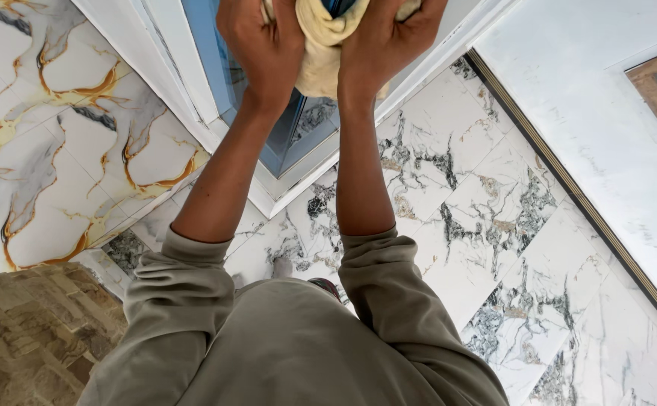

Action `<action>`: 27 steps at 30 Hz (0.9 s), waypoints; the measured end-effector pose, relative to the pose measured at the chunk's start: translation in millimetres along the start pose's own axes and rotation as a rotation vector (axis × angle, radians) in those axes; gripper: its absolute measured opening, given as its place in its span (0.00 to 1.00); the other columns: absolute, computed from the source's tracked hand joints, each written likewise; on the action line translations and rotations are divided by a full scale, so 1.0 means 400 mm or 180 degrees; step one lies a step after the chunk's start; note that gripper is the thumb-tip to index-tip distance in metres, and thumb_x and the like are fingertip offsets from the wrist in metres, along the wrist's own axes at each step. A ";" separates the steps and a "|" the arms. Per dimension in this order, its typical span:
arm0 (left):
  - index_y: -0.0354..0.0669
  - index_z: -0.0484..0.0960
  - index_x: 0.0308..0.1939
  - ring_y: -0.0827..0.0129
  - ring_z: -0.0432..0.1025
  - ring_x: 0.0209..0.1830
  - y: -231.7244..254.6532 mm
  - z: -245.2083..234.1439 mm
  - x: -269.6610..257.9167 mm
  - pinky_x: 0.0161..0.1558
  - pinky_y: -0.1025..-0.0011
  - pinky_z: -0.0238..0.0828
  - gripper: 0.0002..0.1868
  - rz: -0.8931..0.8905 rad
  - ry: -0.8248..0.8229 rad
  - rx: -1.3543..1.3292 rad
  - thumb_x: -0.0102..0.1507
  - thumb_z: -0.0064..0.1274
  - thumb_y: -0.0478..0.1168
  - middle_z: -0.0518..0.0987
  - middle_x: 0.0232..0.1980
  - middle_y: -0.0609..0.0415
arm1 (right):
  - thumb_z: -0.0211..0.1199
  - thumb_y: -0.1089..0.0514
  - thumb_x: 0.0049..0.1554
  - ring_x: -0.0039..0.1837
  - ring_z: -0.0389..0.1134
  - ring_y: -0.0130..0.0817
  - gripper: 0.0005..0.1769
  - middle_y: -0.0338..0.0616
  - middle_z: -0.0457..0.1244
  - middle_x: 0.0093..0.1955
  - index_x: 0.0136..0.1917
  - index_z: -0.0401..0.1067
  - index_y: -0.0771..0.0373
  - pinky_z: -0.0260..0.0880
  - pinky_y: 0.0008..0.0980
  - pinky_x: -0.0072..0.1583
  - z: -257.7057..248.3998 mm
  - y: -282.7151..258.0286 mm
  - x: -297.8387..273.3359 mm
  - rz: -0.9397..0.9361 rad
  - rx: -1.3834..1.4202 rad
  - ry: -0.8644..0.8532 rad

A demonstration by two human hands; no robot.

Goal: The person holds and folds a cloth, then wipes down the glass panels and frame of a window with it.

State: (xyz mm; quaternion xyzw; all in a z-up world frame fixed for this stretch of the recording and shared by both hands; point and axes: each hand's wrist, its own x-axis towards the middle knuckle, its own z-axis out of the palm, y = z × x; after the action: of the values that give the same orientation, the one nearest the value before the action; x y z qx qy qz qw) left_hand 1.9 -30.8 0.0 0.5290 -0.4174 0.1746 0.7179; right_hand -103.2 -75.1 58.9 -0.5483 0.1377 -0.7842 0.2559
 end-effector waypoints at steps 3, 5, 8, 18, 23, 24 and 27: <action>0.35 0.68 0.26 0.60 0.58 0.18 -0.012 -0.005 0.015 0.27 0.62 0.49 0.20 0.0313 -0.0033 0.0339 0.70 0.57 0.36 0.64 0.21 0.52 | 0.52 0.54 0.70 0.32 0.44 0.12 0.14 0.28 0.51 0.31 0.52 0.64 0.69 0.41 0.22 0.38 -0.013 0.034 -0.026 -0.0104 -0.0113 0.0157; 0.36 0.69 0.27 0.58 0.57 0.19 -0.010 -0.034 0.011 0.29 0.60 0.51 0.18 0.0510 -0.0010 0.0359 0.69 0.55 0.37 0.64 0.22 0.51 | 0.50 0.53 0.73 0.34 0.44 0.14 0.16 0.29 0.49 0.32 0.46 0.61 0.67 0.43 0.23 0.39 -0.024 0.071 -0.074 0.0069 -0.0230 0.0346; 0.32 0.75 0.47 0.58 0.71 0.29 -0.034 -0.054 -0.005 0.31 0.64 0.63 0.18 0.0991 -0.0023 -0.0247 0.77 0.43 0.47 0.74 0.35 0.48 | 0.47 0.52 0.74 0.35 0.45 0.17 0.21 0.32 0.49 0.35 0.41 0.59 0.63 0.46 0.25 0.39 -0.064 0.123 -0.135 0.0185 -0.0505 0.0482; 0.35 0.76 0.44 0.61 0.71 0.27 -0.136 -0.073 -0.113 0.26 0.68 0.63 0.25 0.0885 -0.0011 -0.0074 0.75 0.40 0.56 0.75 0.33 0.48 | 0.46 0.48 0.71 0.33 0.51 0.20 0.21 0.32 0.55 0.32 0.43 0.63 0.64 0.51 0.26 0.38 -0.113 0.161 -0.211 0.0374 -0.0712 0.0532; 0.36 0.75 0.43 0.61 0.73 0.30 -0.181 -0.077 -0.133 0.29 0.67 0.66 0.24 0.1013 -0.0025 0.0021 0.75 0.41 0.56 0.75 0.34 0.49 | 0.48 0.51 0.75 0.33 0.47 0.17 0.20 0.31 0.51 0.31 0.43 0.61 0.63 0.47 0.22 0.38 -0.092 0.102 -0.215 0.0363 -0.0740 0.0402; 0.37 0.76 0.41 0.63 0.71 0.29 -0.193 -0.083 -0.138 0.30 0.67 0.65 0.22 0.0500 0.0036 -0.0032 0.76 0.43 0.53 0.74 0.33 0.50 | 0.48 0.52 0.75 0.34 0.46 0.17 0.20 0.31 0.50 0.32 0.43 0.60 0.63 0.46 0.22 0.39 -0.095 0.082 -0.222 0.0369 -0.0867 0.0248; 0.37 0.76 0.40 0.65 0.68 0.30 -0.175 -0.075 -0.172 0.32 0.67 0.63 0.19 -0.0252 0.0244 -0.0078 0.77 0.44 0.49 0.75 0.34 0.52 | 0.42 0.51 0.72 0.32 0.57 0.24 0.22 0.39 0.57 0.32 0.42 0.61 0.68 0.60 0.35 0.41 -0.095 0.082 -0.228 -0.0821 -0.1161 -0.0317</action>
State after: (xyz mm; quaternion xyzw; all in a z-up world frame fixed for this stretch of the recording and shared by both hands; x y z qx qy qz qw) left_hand 22.2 -16.9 -99.5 0.5292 -0.3705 0.1610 0.7462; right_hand -106.0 -54.5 -43.3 -0.6365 0.1931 -0.7445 0.0565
